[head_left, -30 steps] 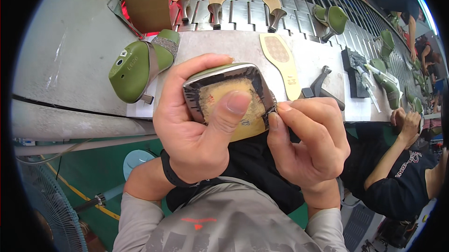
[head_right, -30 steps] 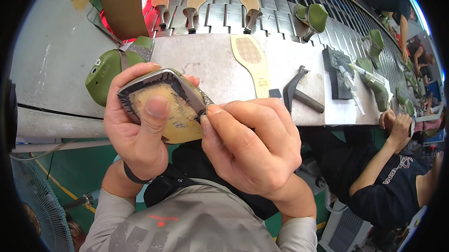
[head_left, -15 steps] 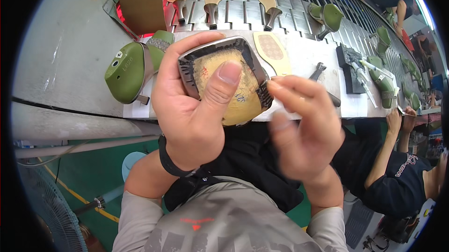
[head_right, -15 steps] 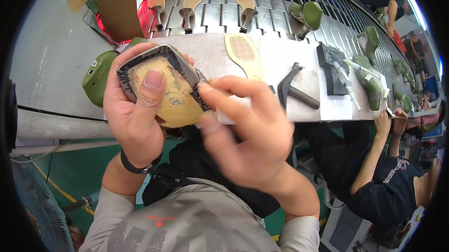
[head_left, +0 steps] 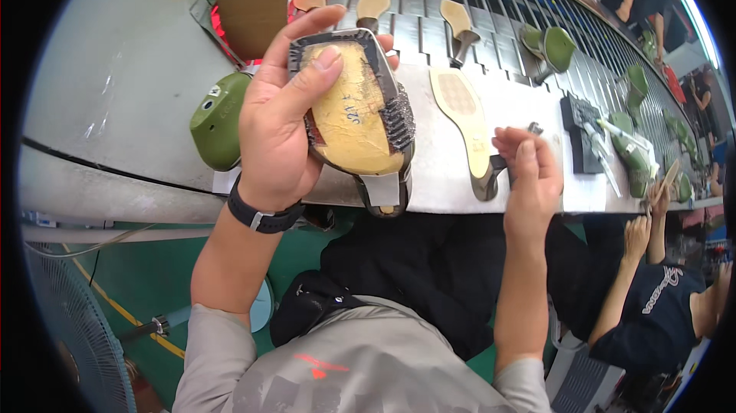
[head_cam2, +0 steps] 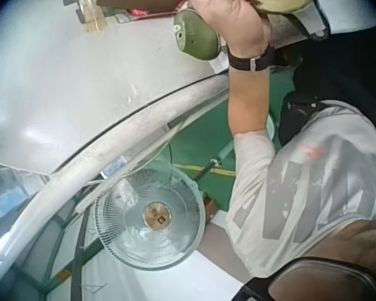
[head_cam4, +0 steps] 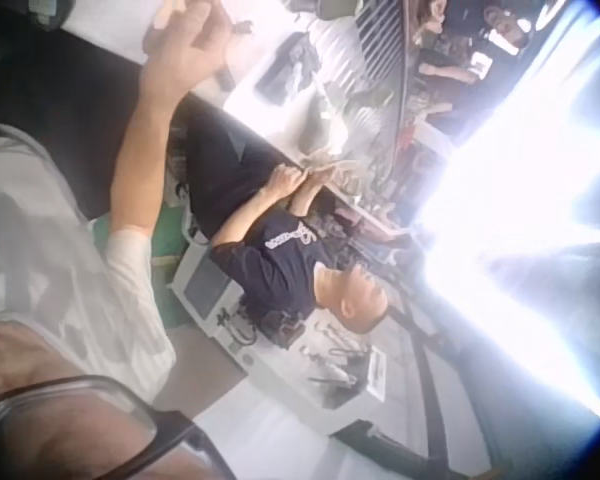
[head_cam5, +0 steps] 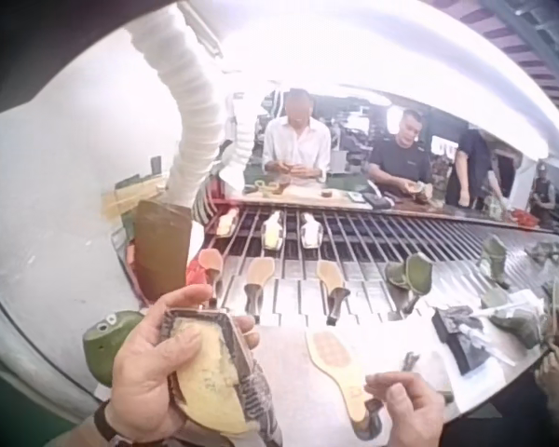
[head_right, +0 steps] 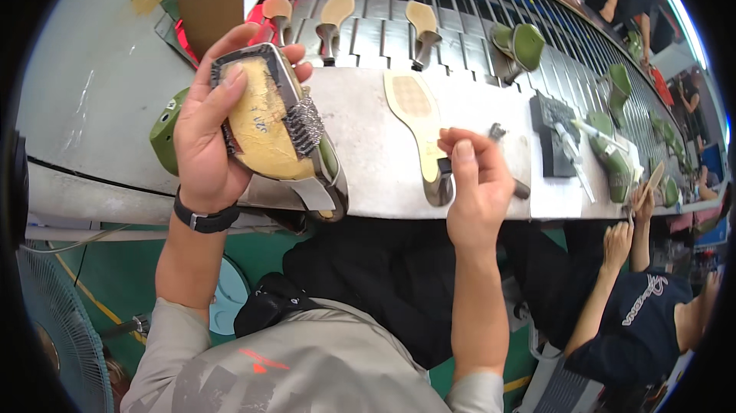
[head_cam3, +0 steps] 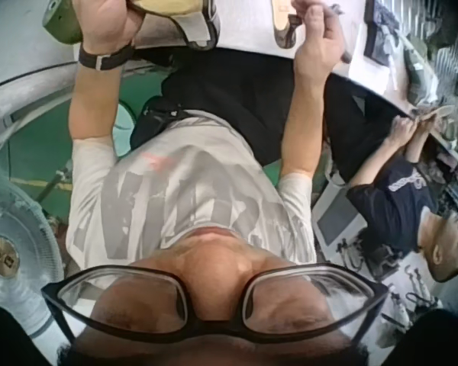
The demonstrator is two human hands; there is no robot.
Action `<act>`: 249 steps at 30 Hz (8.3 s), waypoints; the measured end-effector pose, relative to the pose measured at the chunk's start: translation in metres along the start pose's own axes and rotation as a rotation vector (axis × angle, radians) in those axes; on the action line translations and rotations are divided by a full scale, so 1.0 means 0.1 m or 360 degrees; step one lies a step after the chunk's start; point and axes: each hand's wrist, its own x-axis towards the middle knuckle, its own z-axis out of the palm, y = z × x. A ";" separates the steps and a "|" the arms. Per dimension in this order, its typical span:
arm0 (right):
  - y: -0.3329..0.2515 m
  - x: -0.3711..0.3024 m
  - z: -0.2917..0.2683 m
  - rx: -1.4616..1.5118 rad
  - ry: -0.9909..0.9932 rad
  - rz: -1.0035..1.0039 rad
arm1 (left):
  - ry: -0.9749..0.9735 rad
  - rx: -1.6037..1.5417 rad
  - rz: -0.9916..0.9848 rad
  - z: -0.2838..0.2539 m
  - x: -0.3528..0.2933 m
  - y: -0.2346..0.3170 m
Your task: The person assembles high-heeled shoes on lasts by taking shoe uppers and soles with heels from a conveyor belt, aligning and pressing them together by hand, and hammering along the edges with a small hammer before placing the assembled shoes back onto the conveyor belt.
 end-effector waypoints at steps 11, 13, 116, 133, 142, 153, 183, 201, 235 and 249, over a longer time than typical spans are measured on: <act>0.31 -0.29 0.11 -0.0679 0.0007 -0.0004 | 0.0010 -0.0102 -0.0041 -0.10 0.05 0.00; 0.24 -0.36 -0.03 -0.0838 -0.0193 0.0389 | 0.0005 -0.0084 -0.0065 -0.12 0.03 0.03; -0.65 -0.06 0.44 0.0552 -0.0487 0.0823 | -0.0639 0.0338 -0.0126 0.00 0.51 -0.25; -0.45 0.04 0.37 0.0586 -0.0482 0.0630 | -0.0785 0.0185 -0.0181 0.00 0.51 -0.38; -0.58 -0.04 0.46 0.0338 -0.0489 0.0552 | -0.0856 0.0038 -0.0234 0.06 0.27 -0.25; -0.42 -0.63 0.75 -0.0094 -0.0671 -0.0144 | -0.0120 0.0203 -0.0269 -0.15 -0.27 0.20; 0.08 0.07 0.85 -0.1442 -0.1287 -0.0758 | 0.0195 0.0943 0.0297 -1.01 -0.82 -0.99; 0.28 0.28 0.64 -0.1334 -0.1227 -0.0900 | -0.0333 0.1659 0.0379 -0.74 -0.41 -0.79; 0.37 0.54 0.25 -0.1730 -0.0985 -0.0952 | -0.0881 0.2250 0.0238 -0.32 1.13 -1.24; -0.35 0.22 0.88 -0.0617 -0.0987 -0.0419 | -0.0761 0.0998 0.0334 -0.91 0.44 -1.00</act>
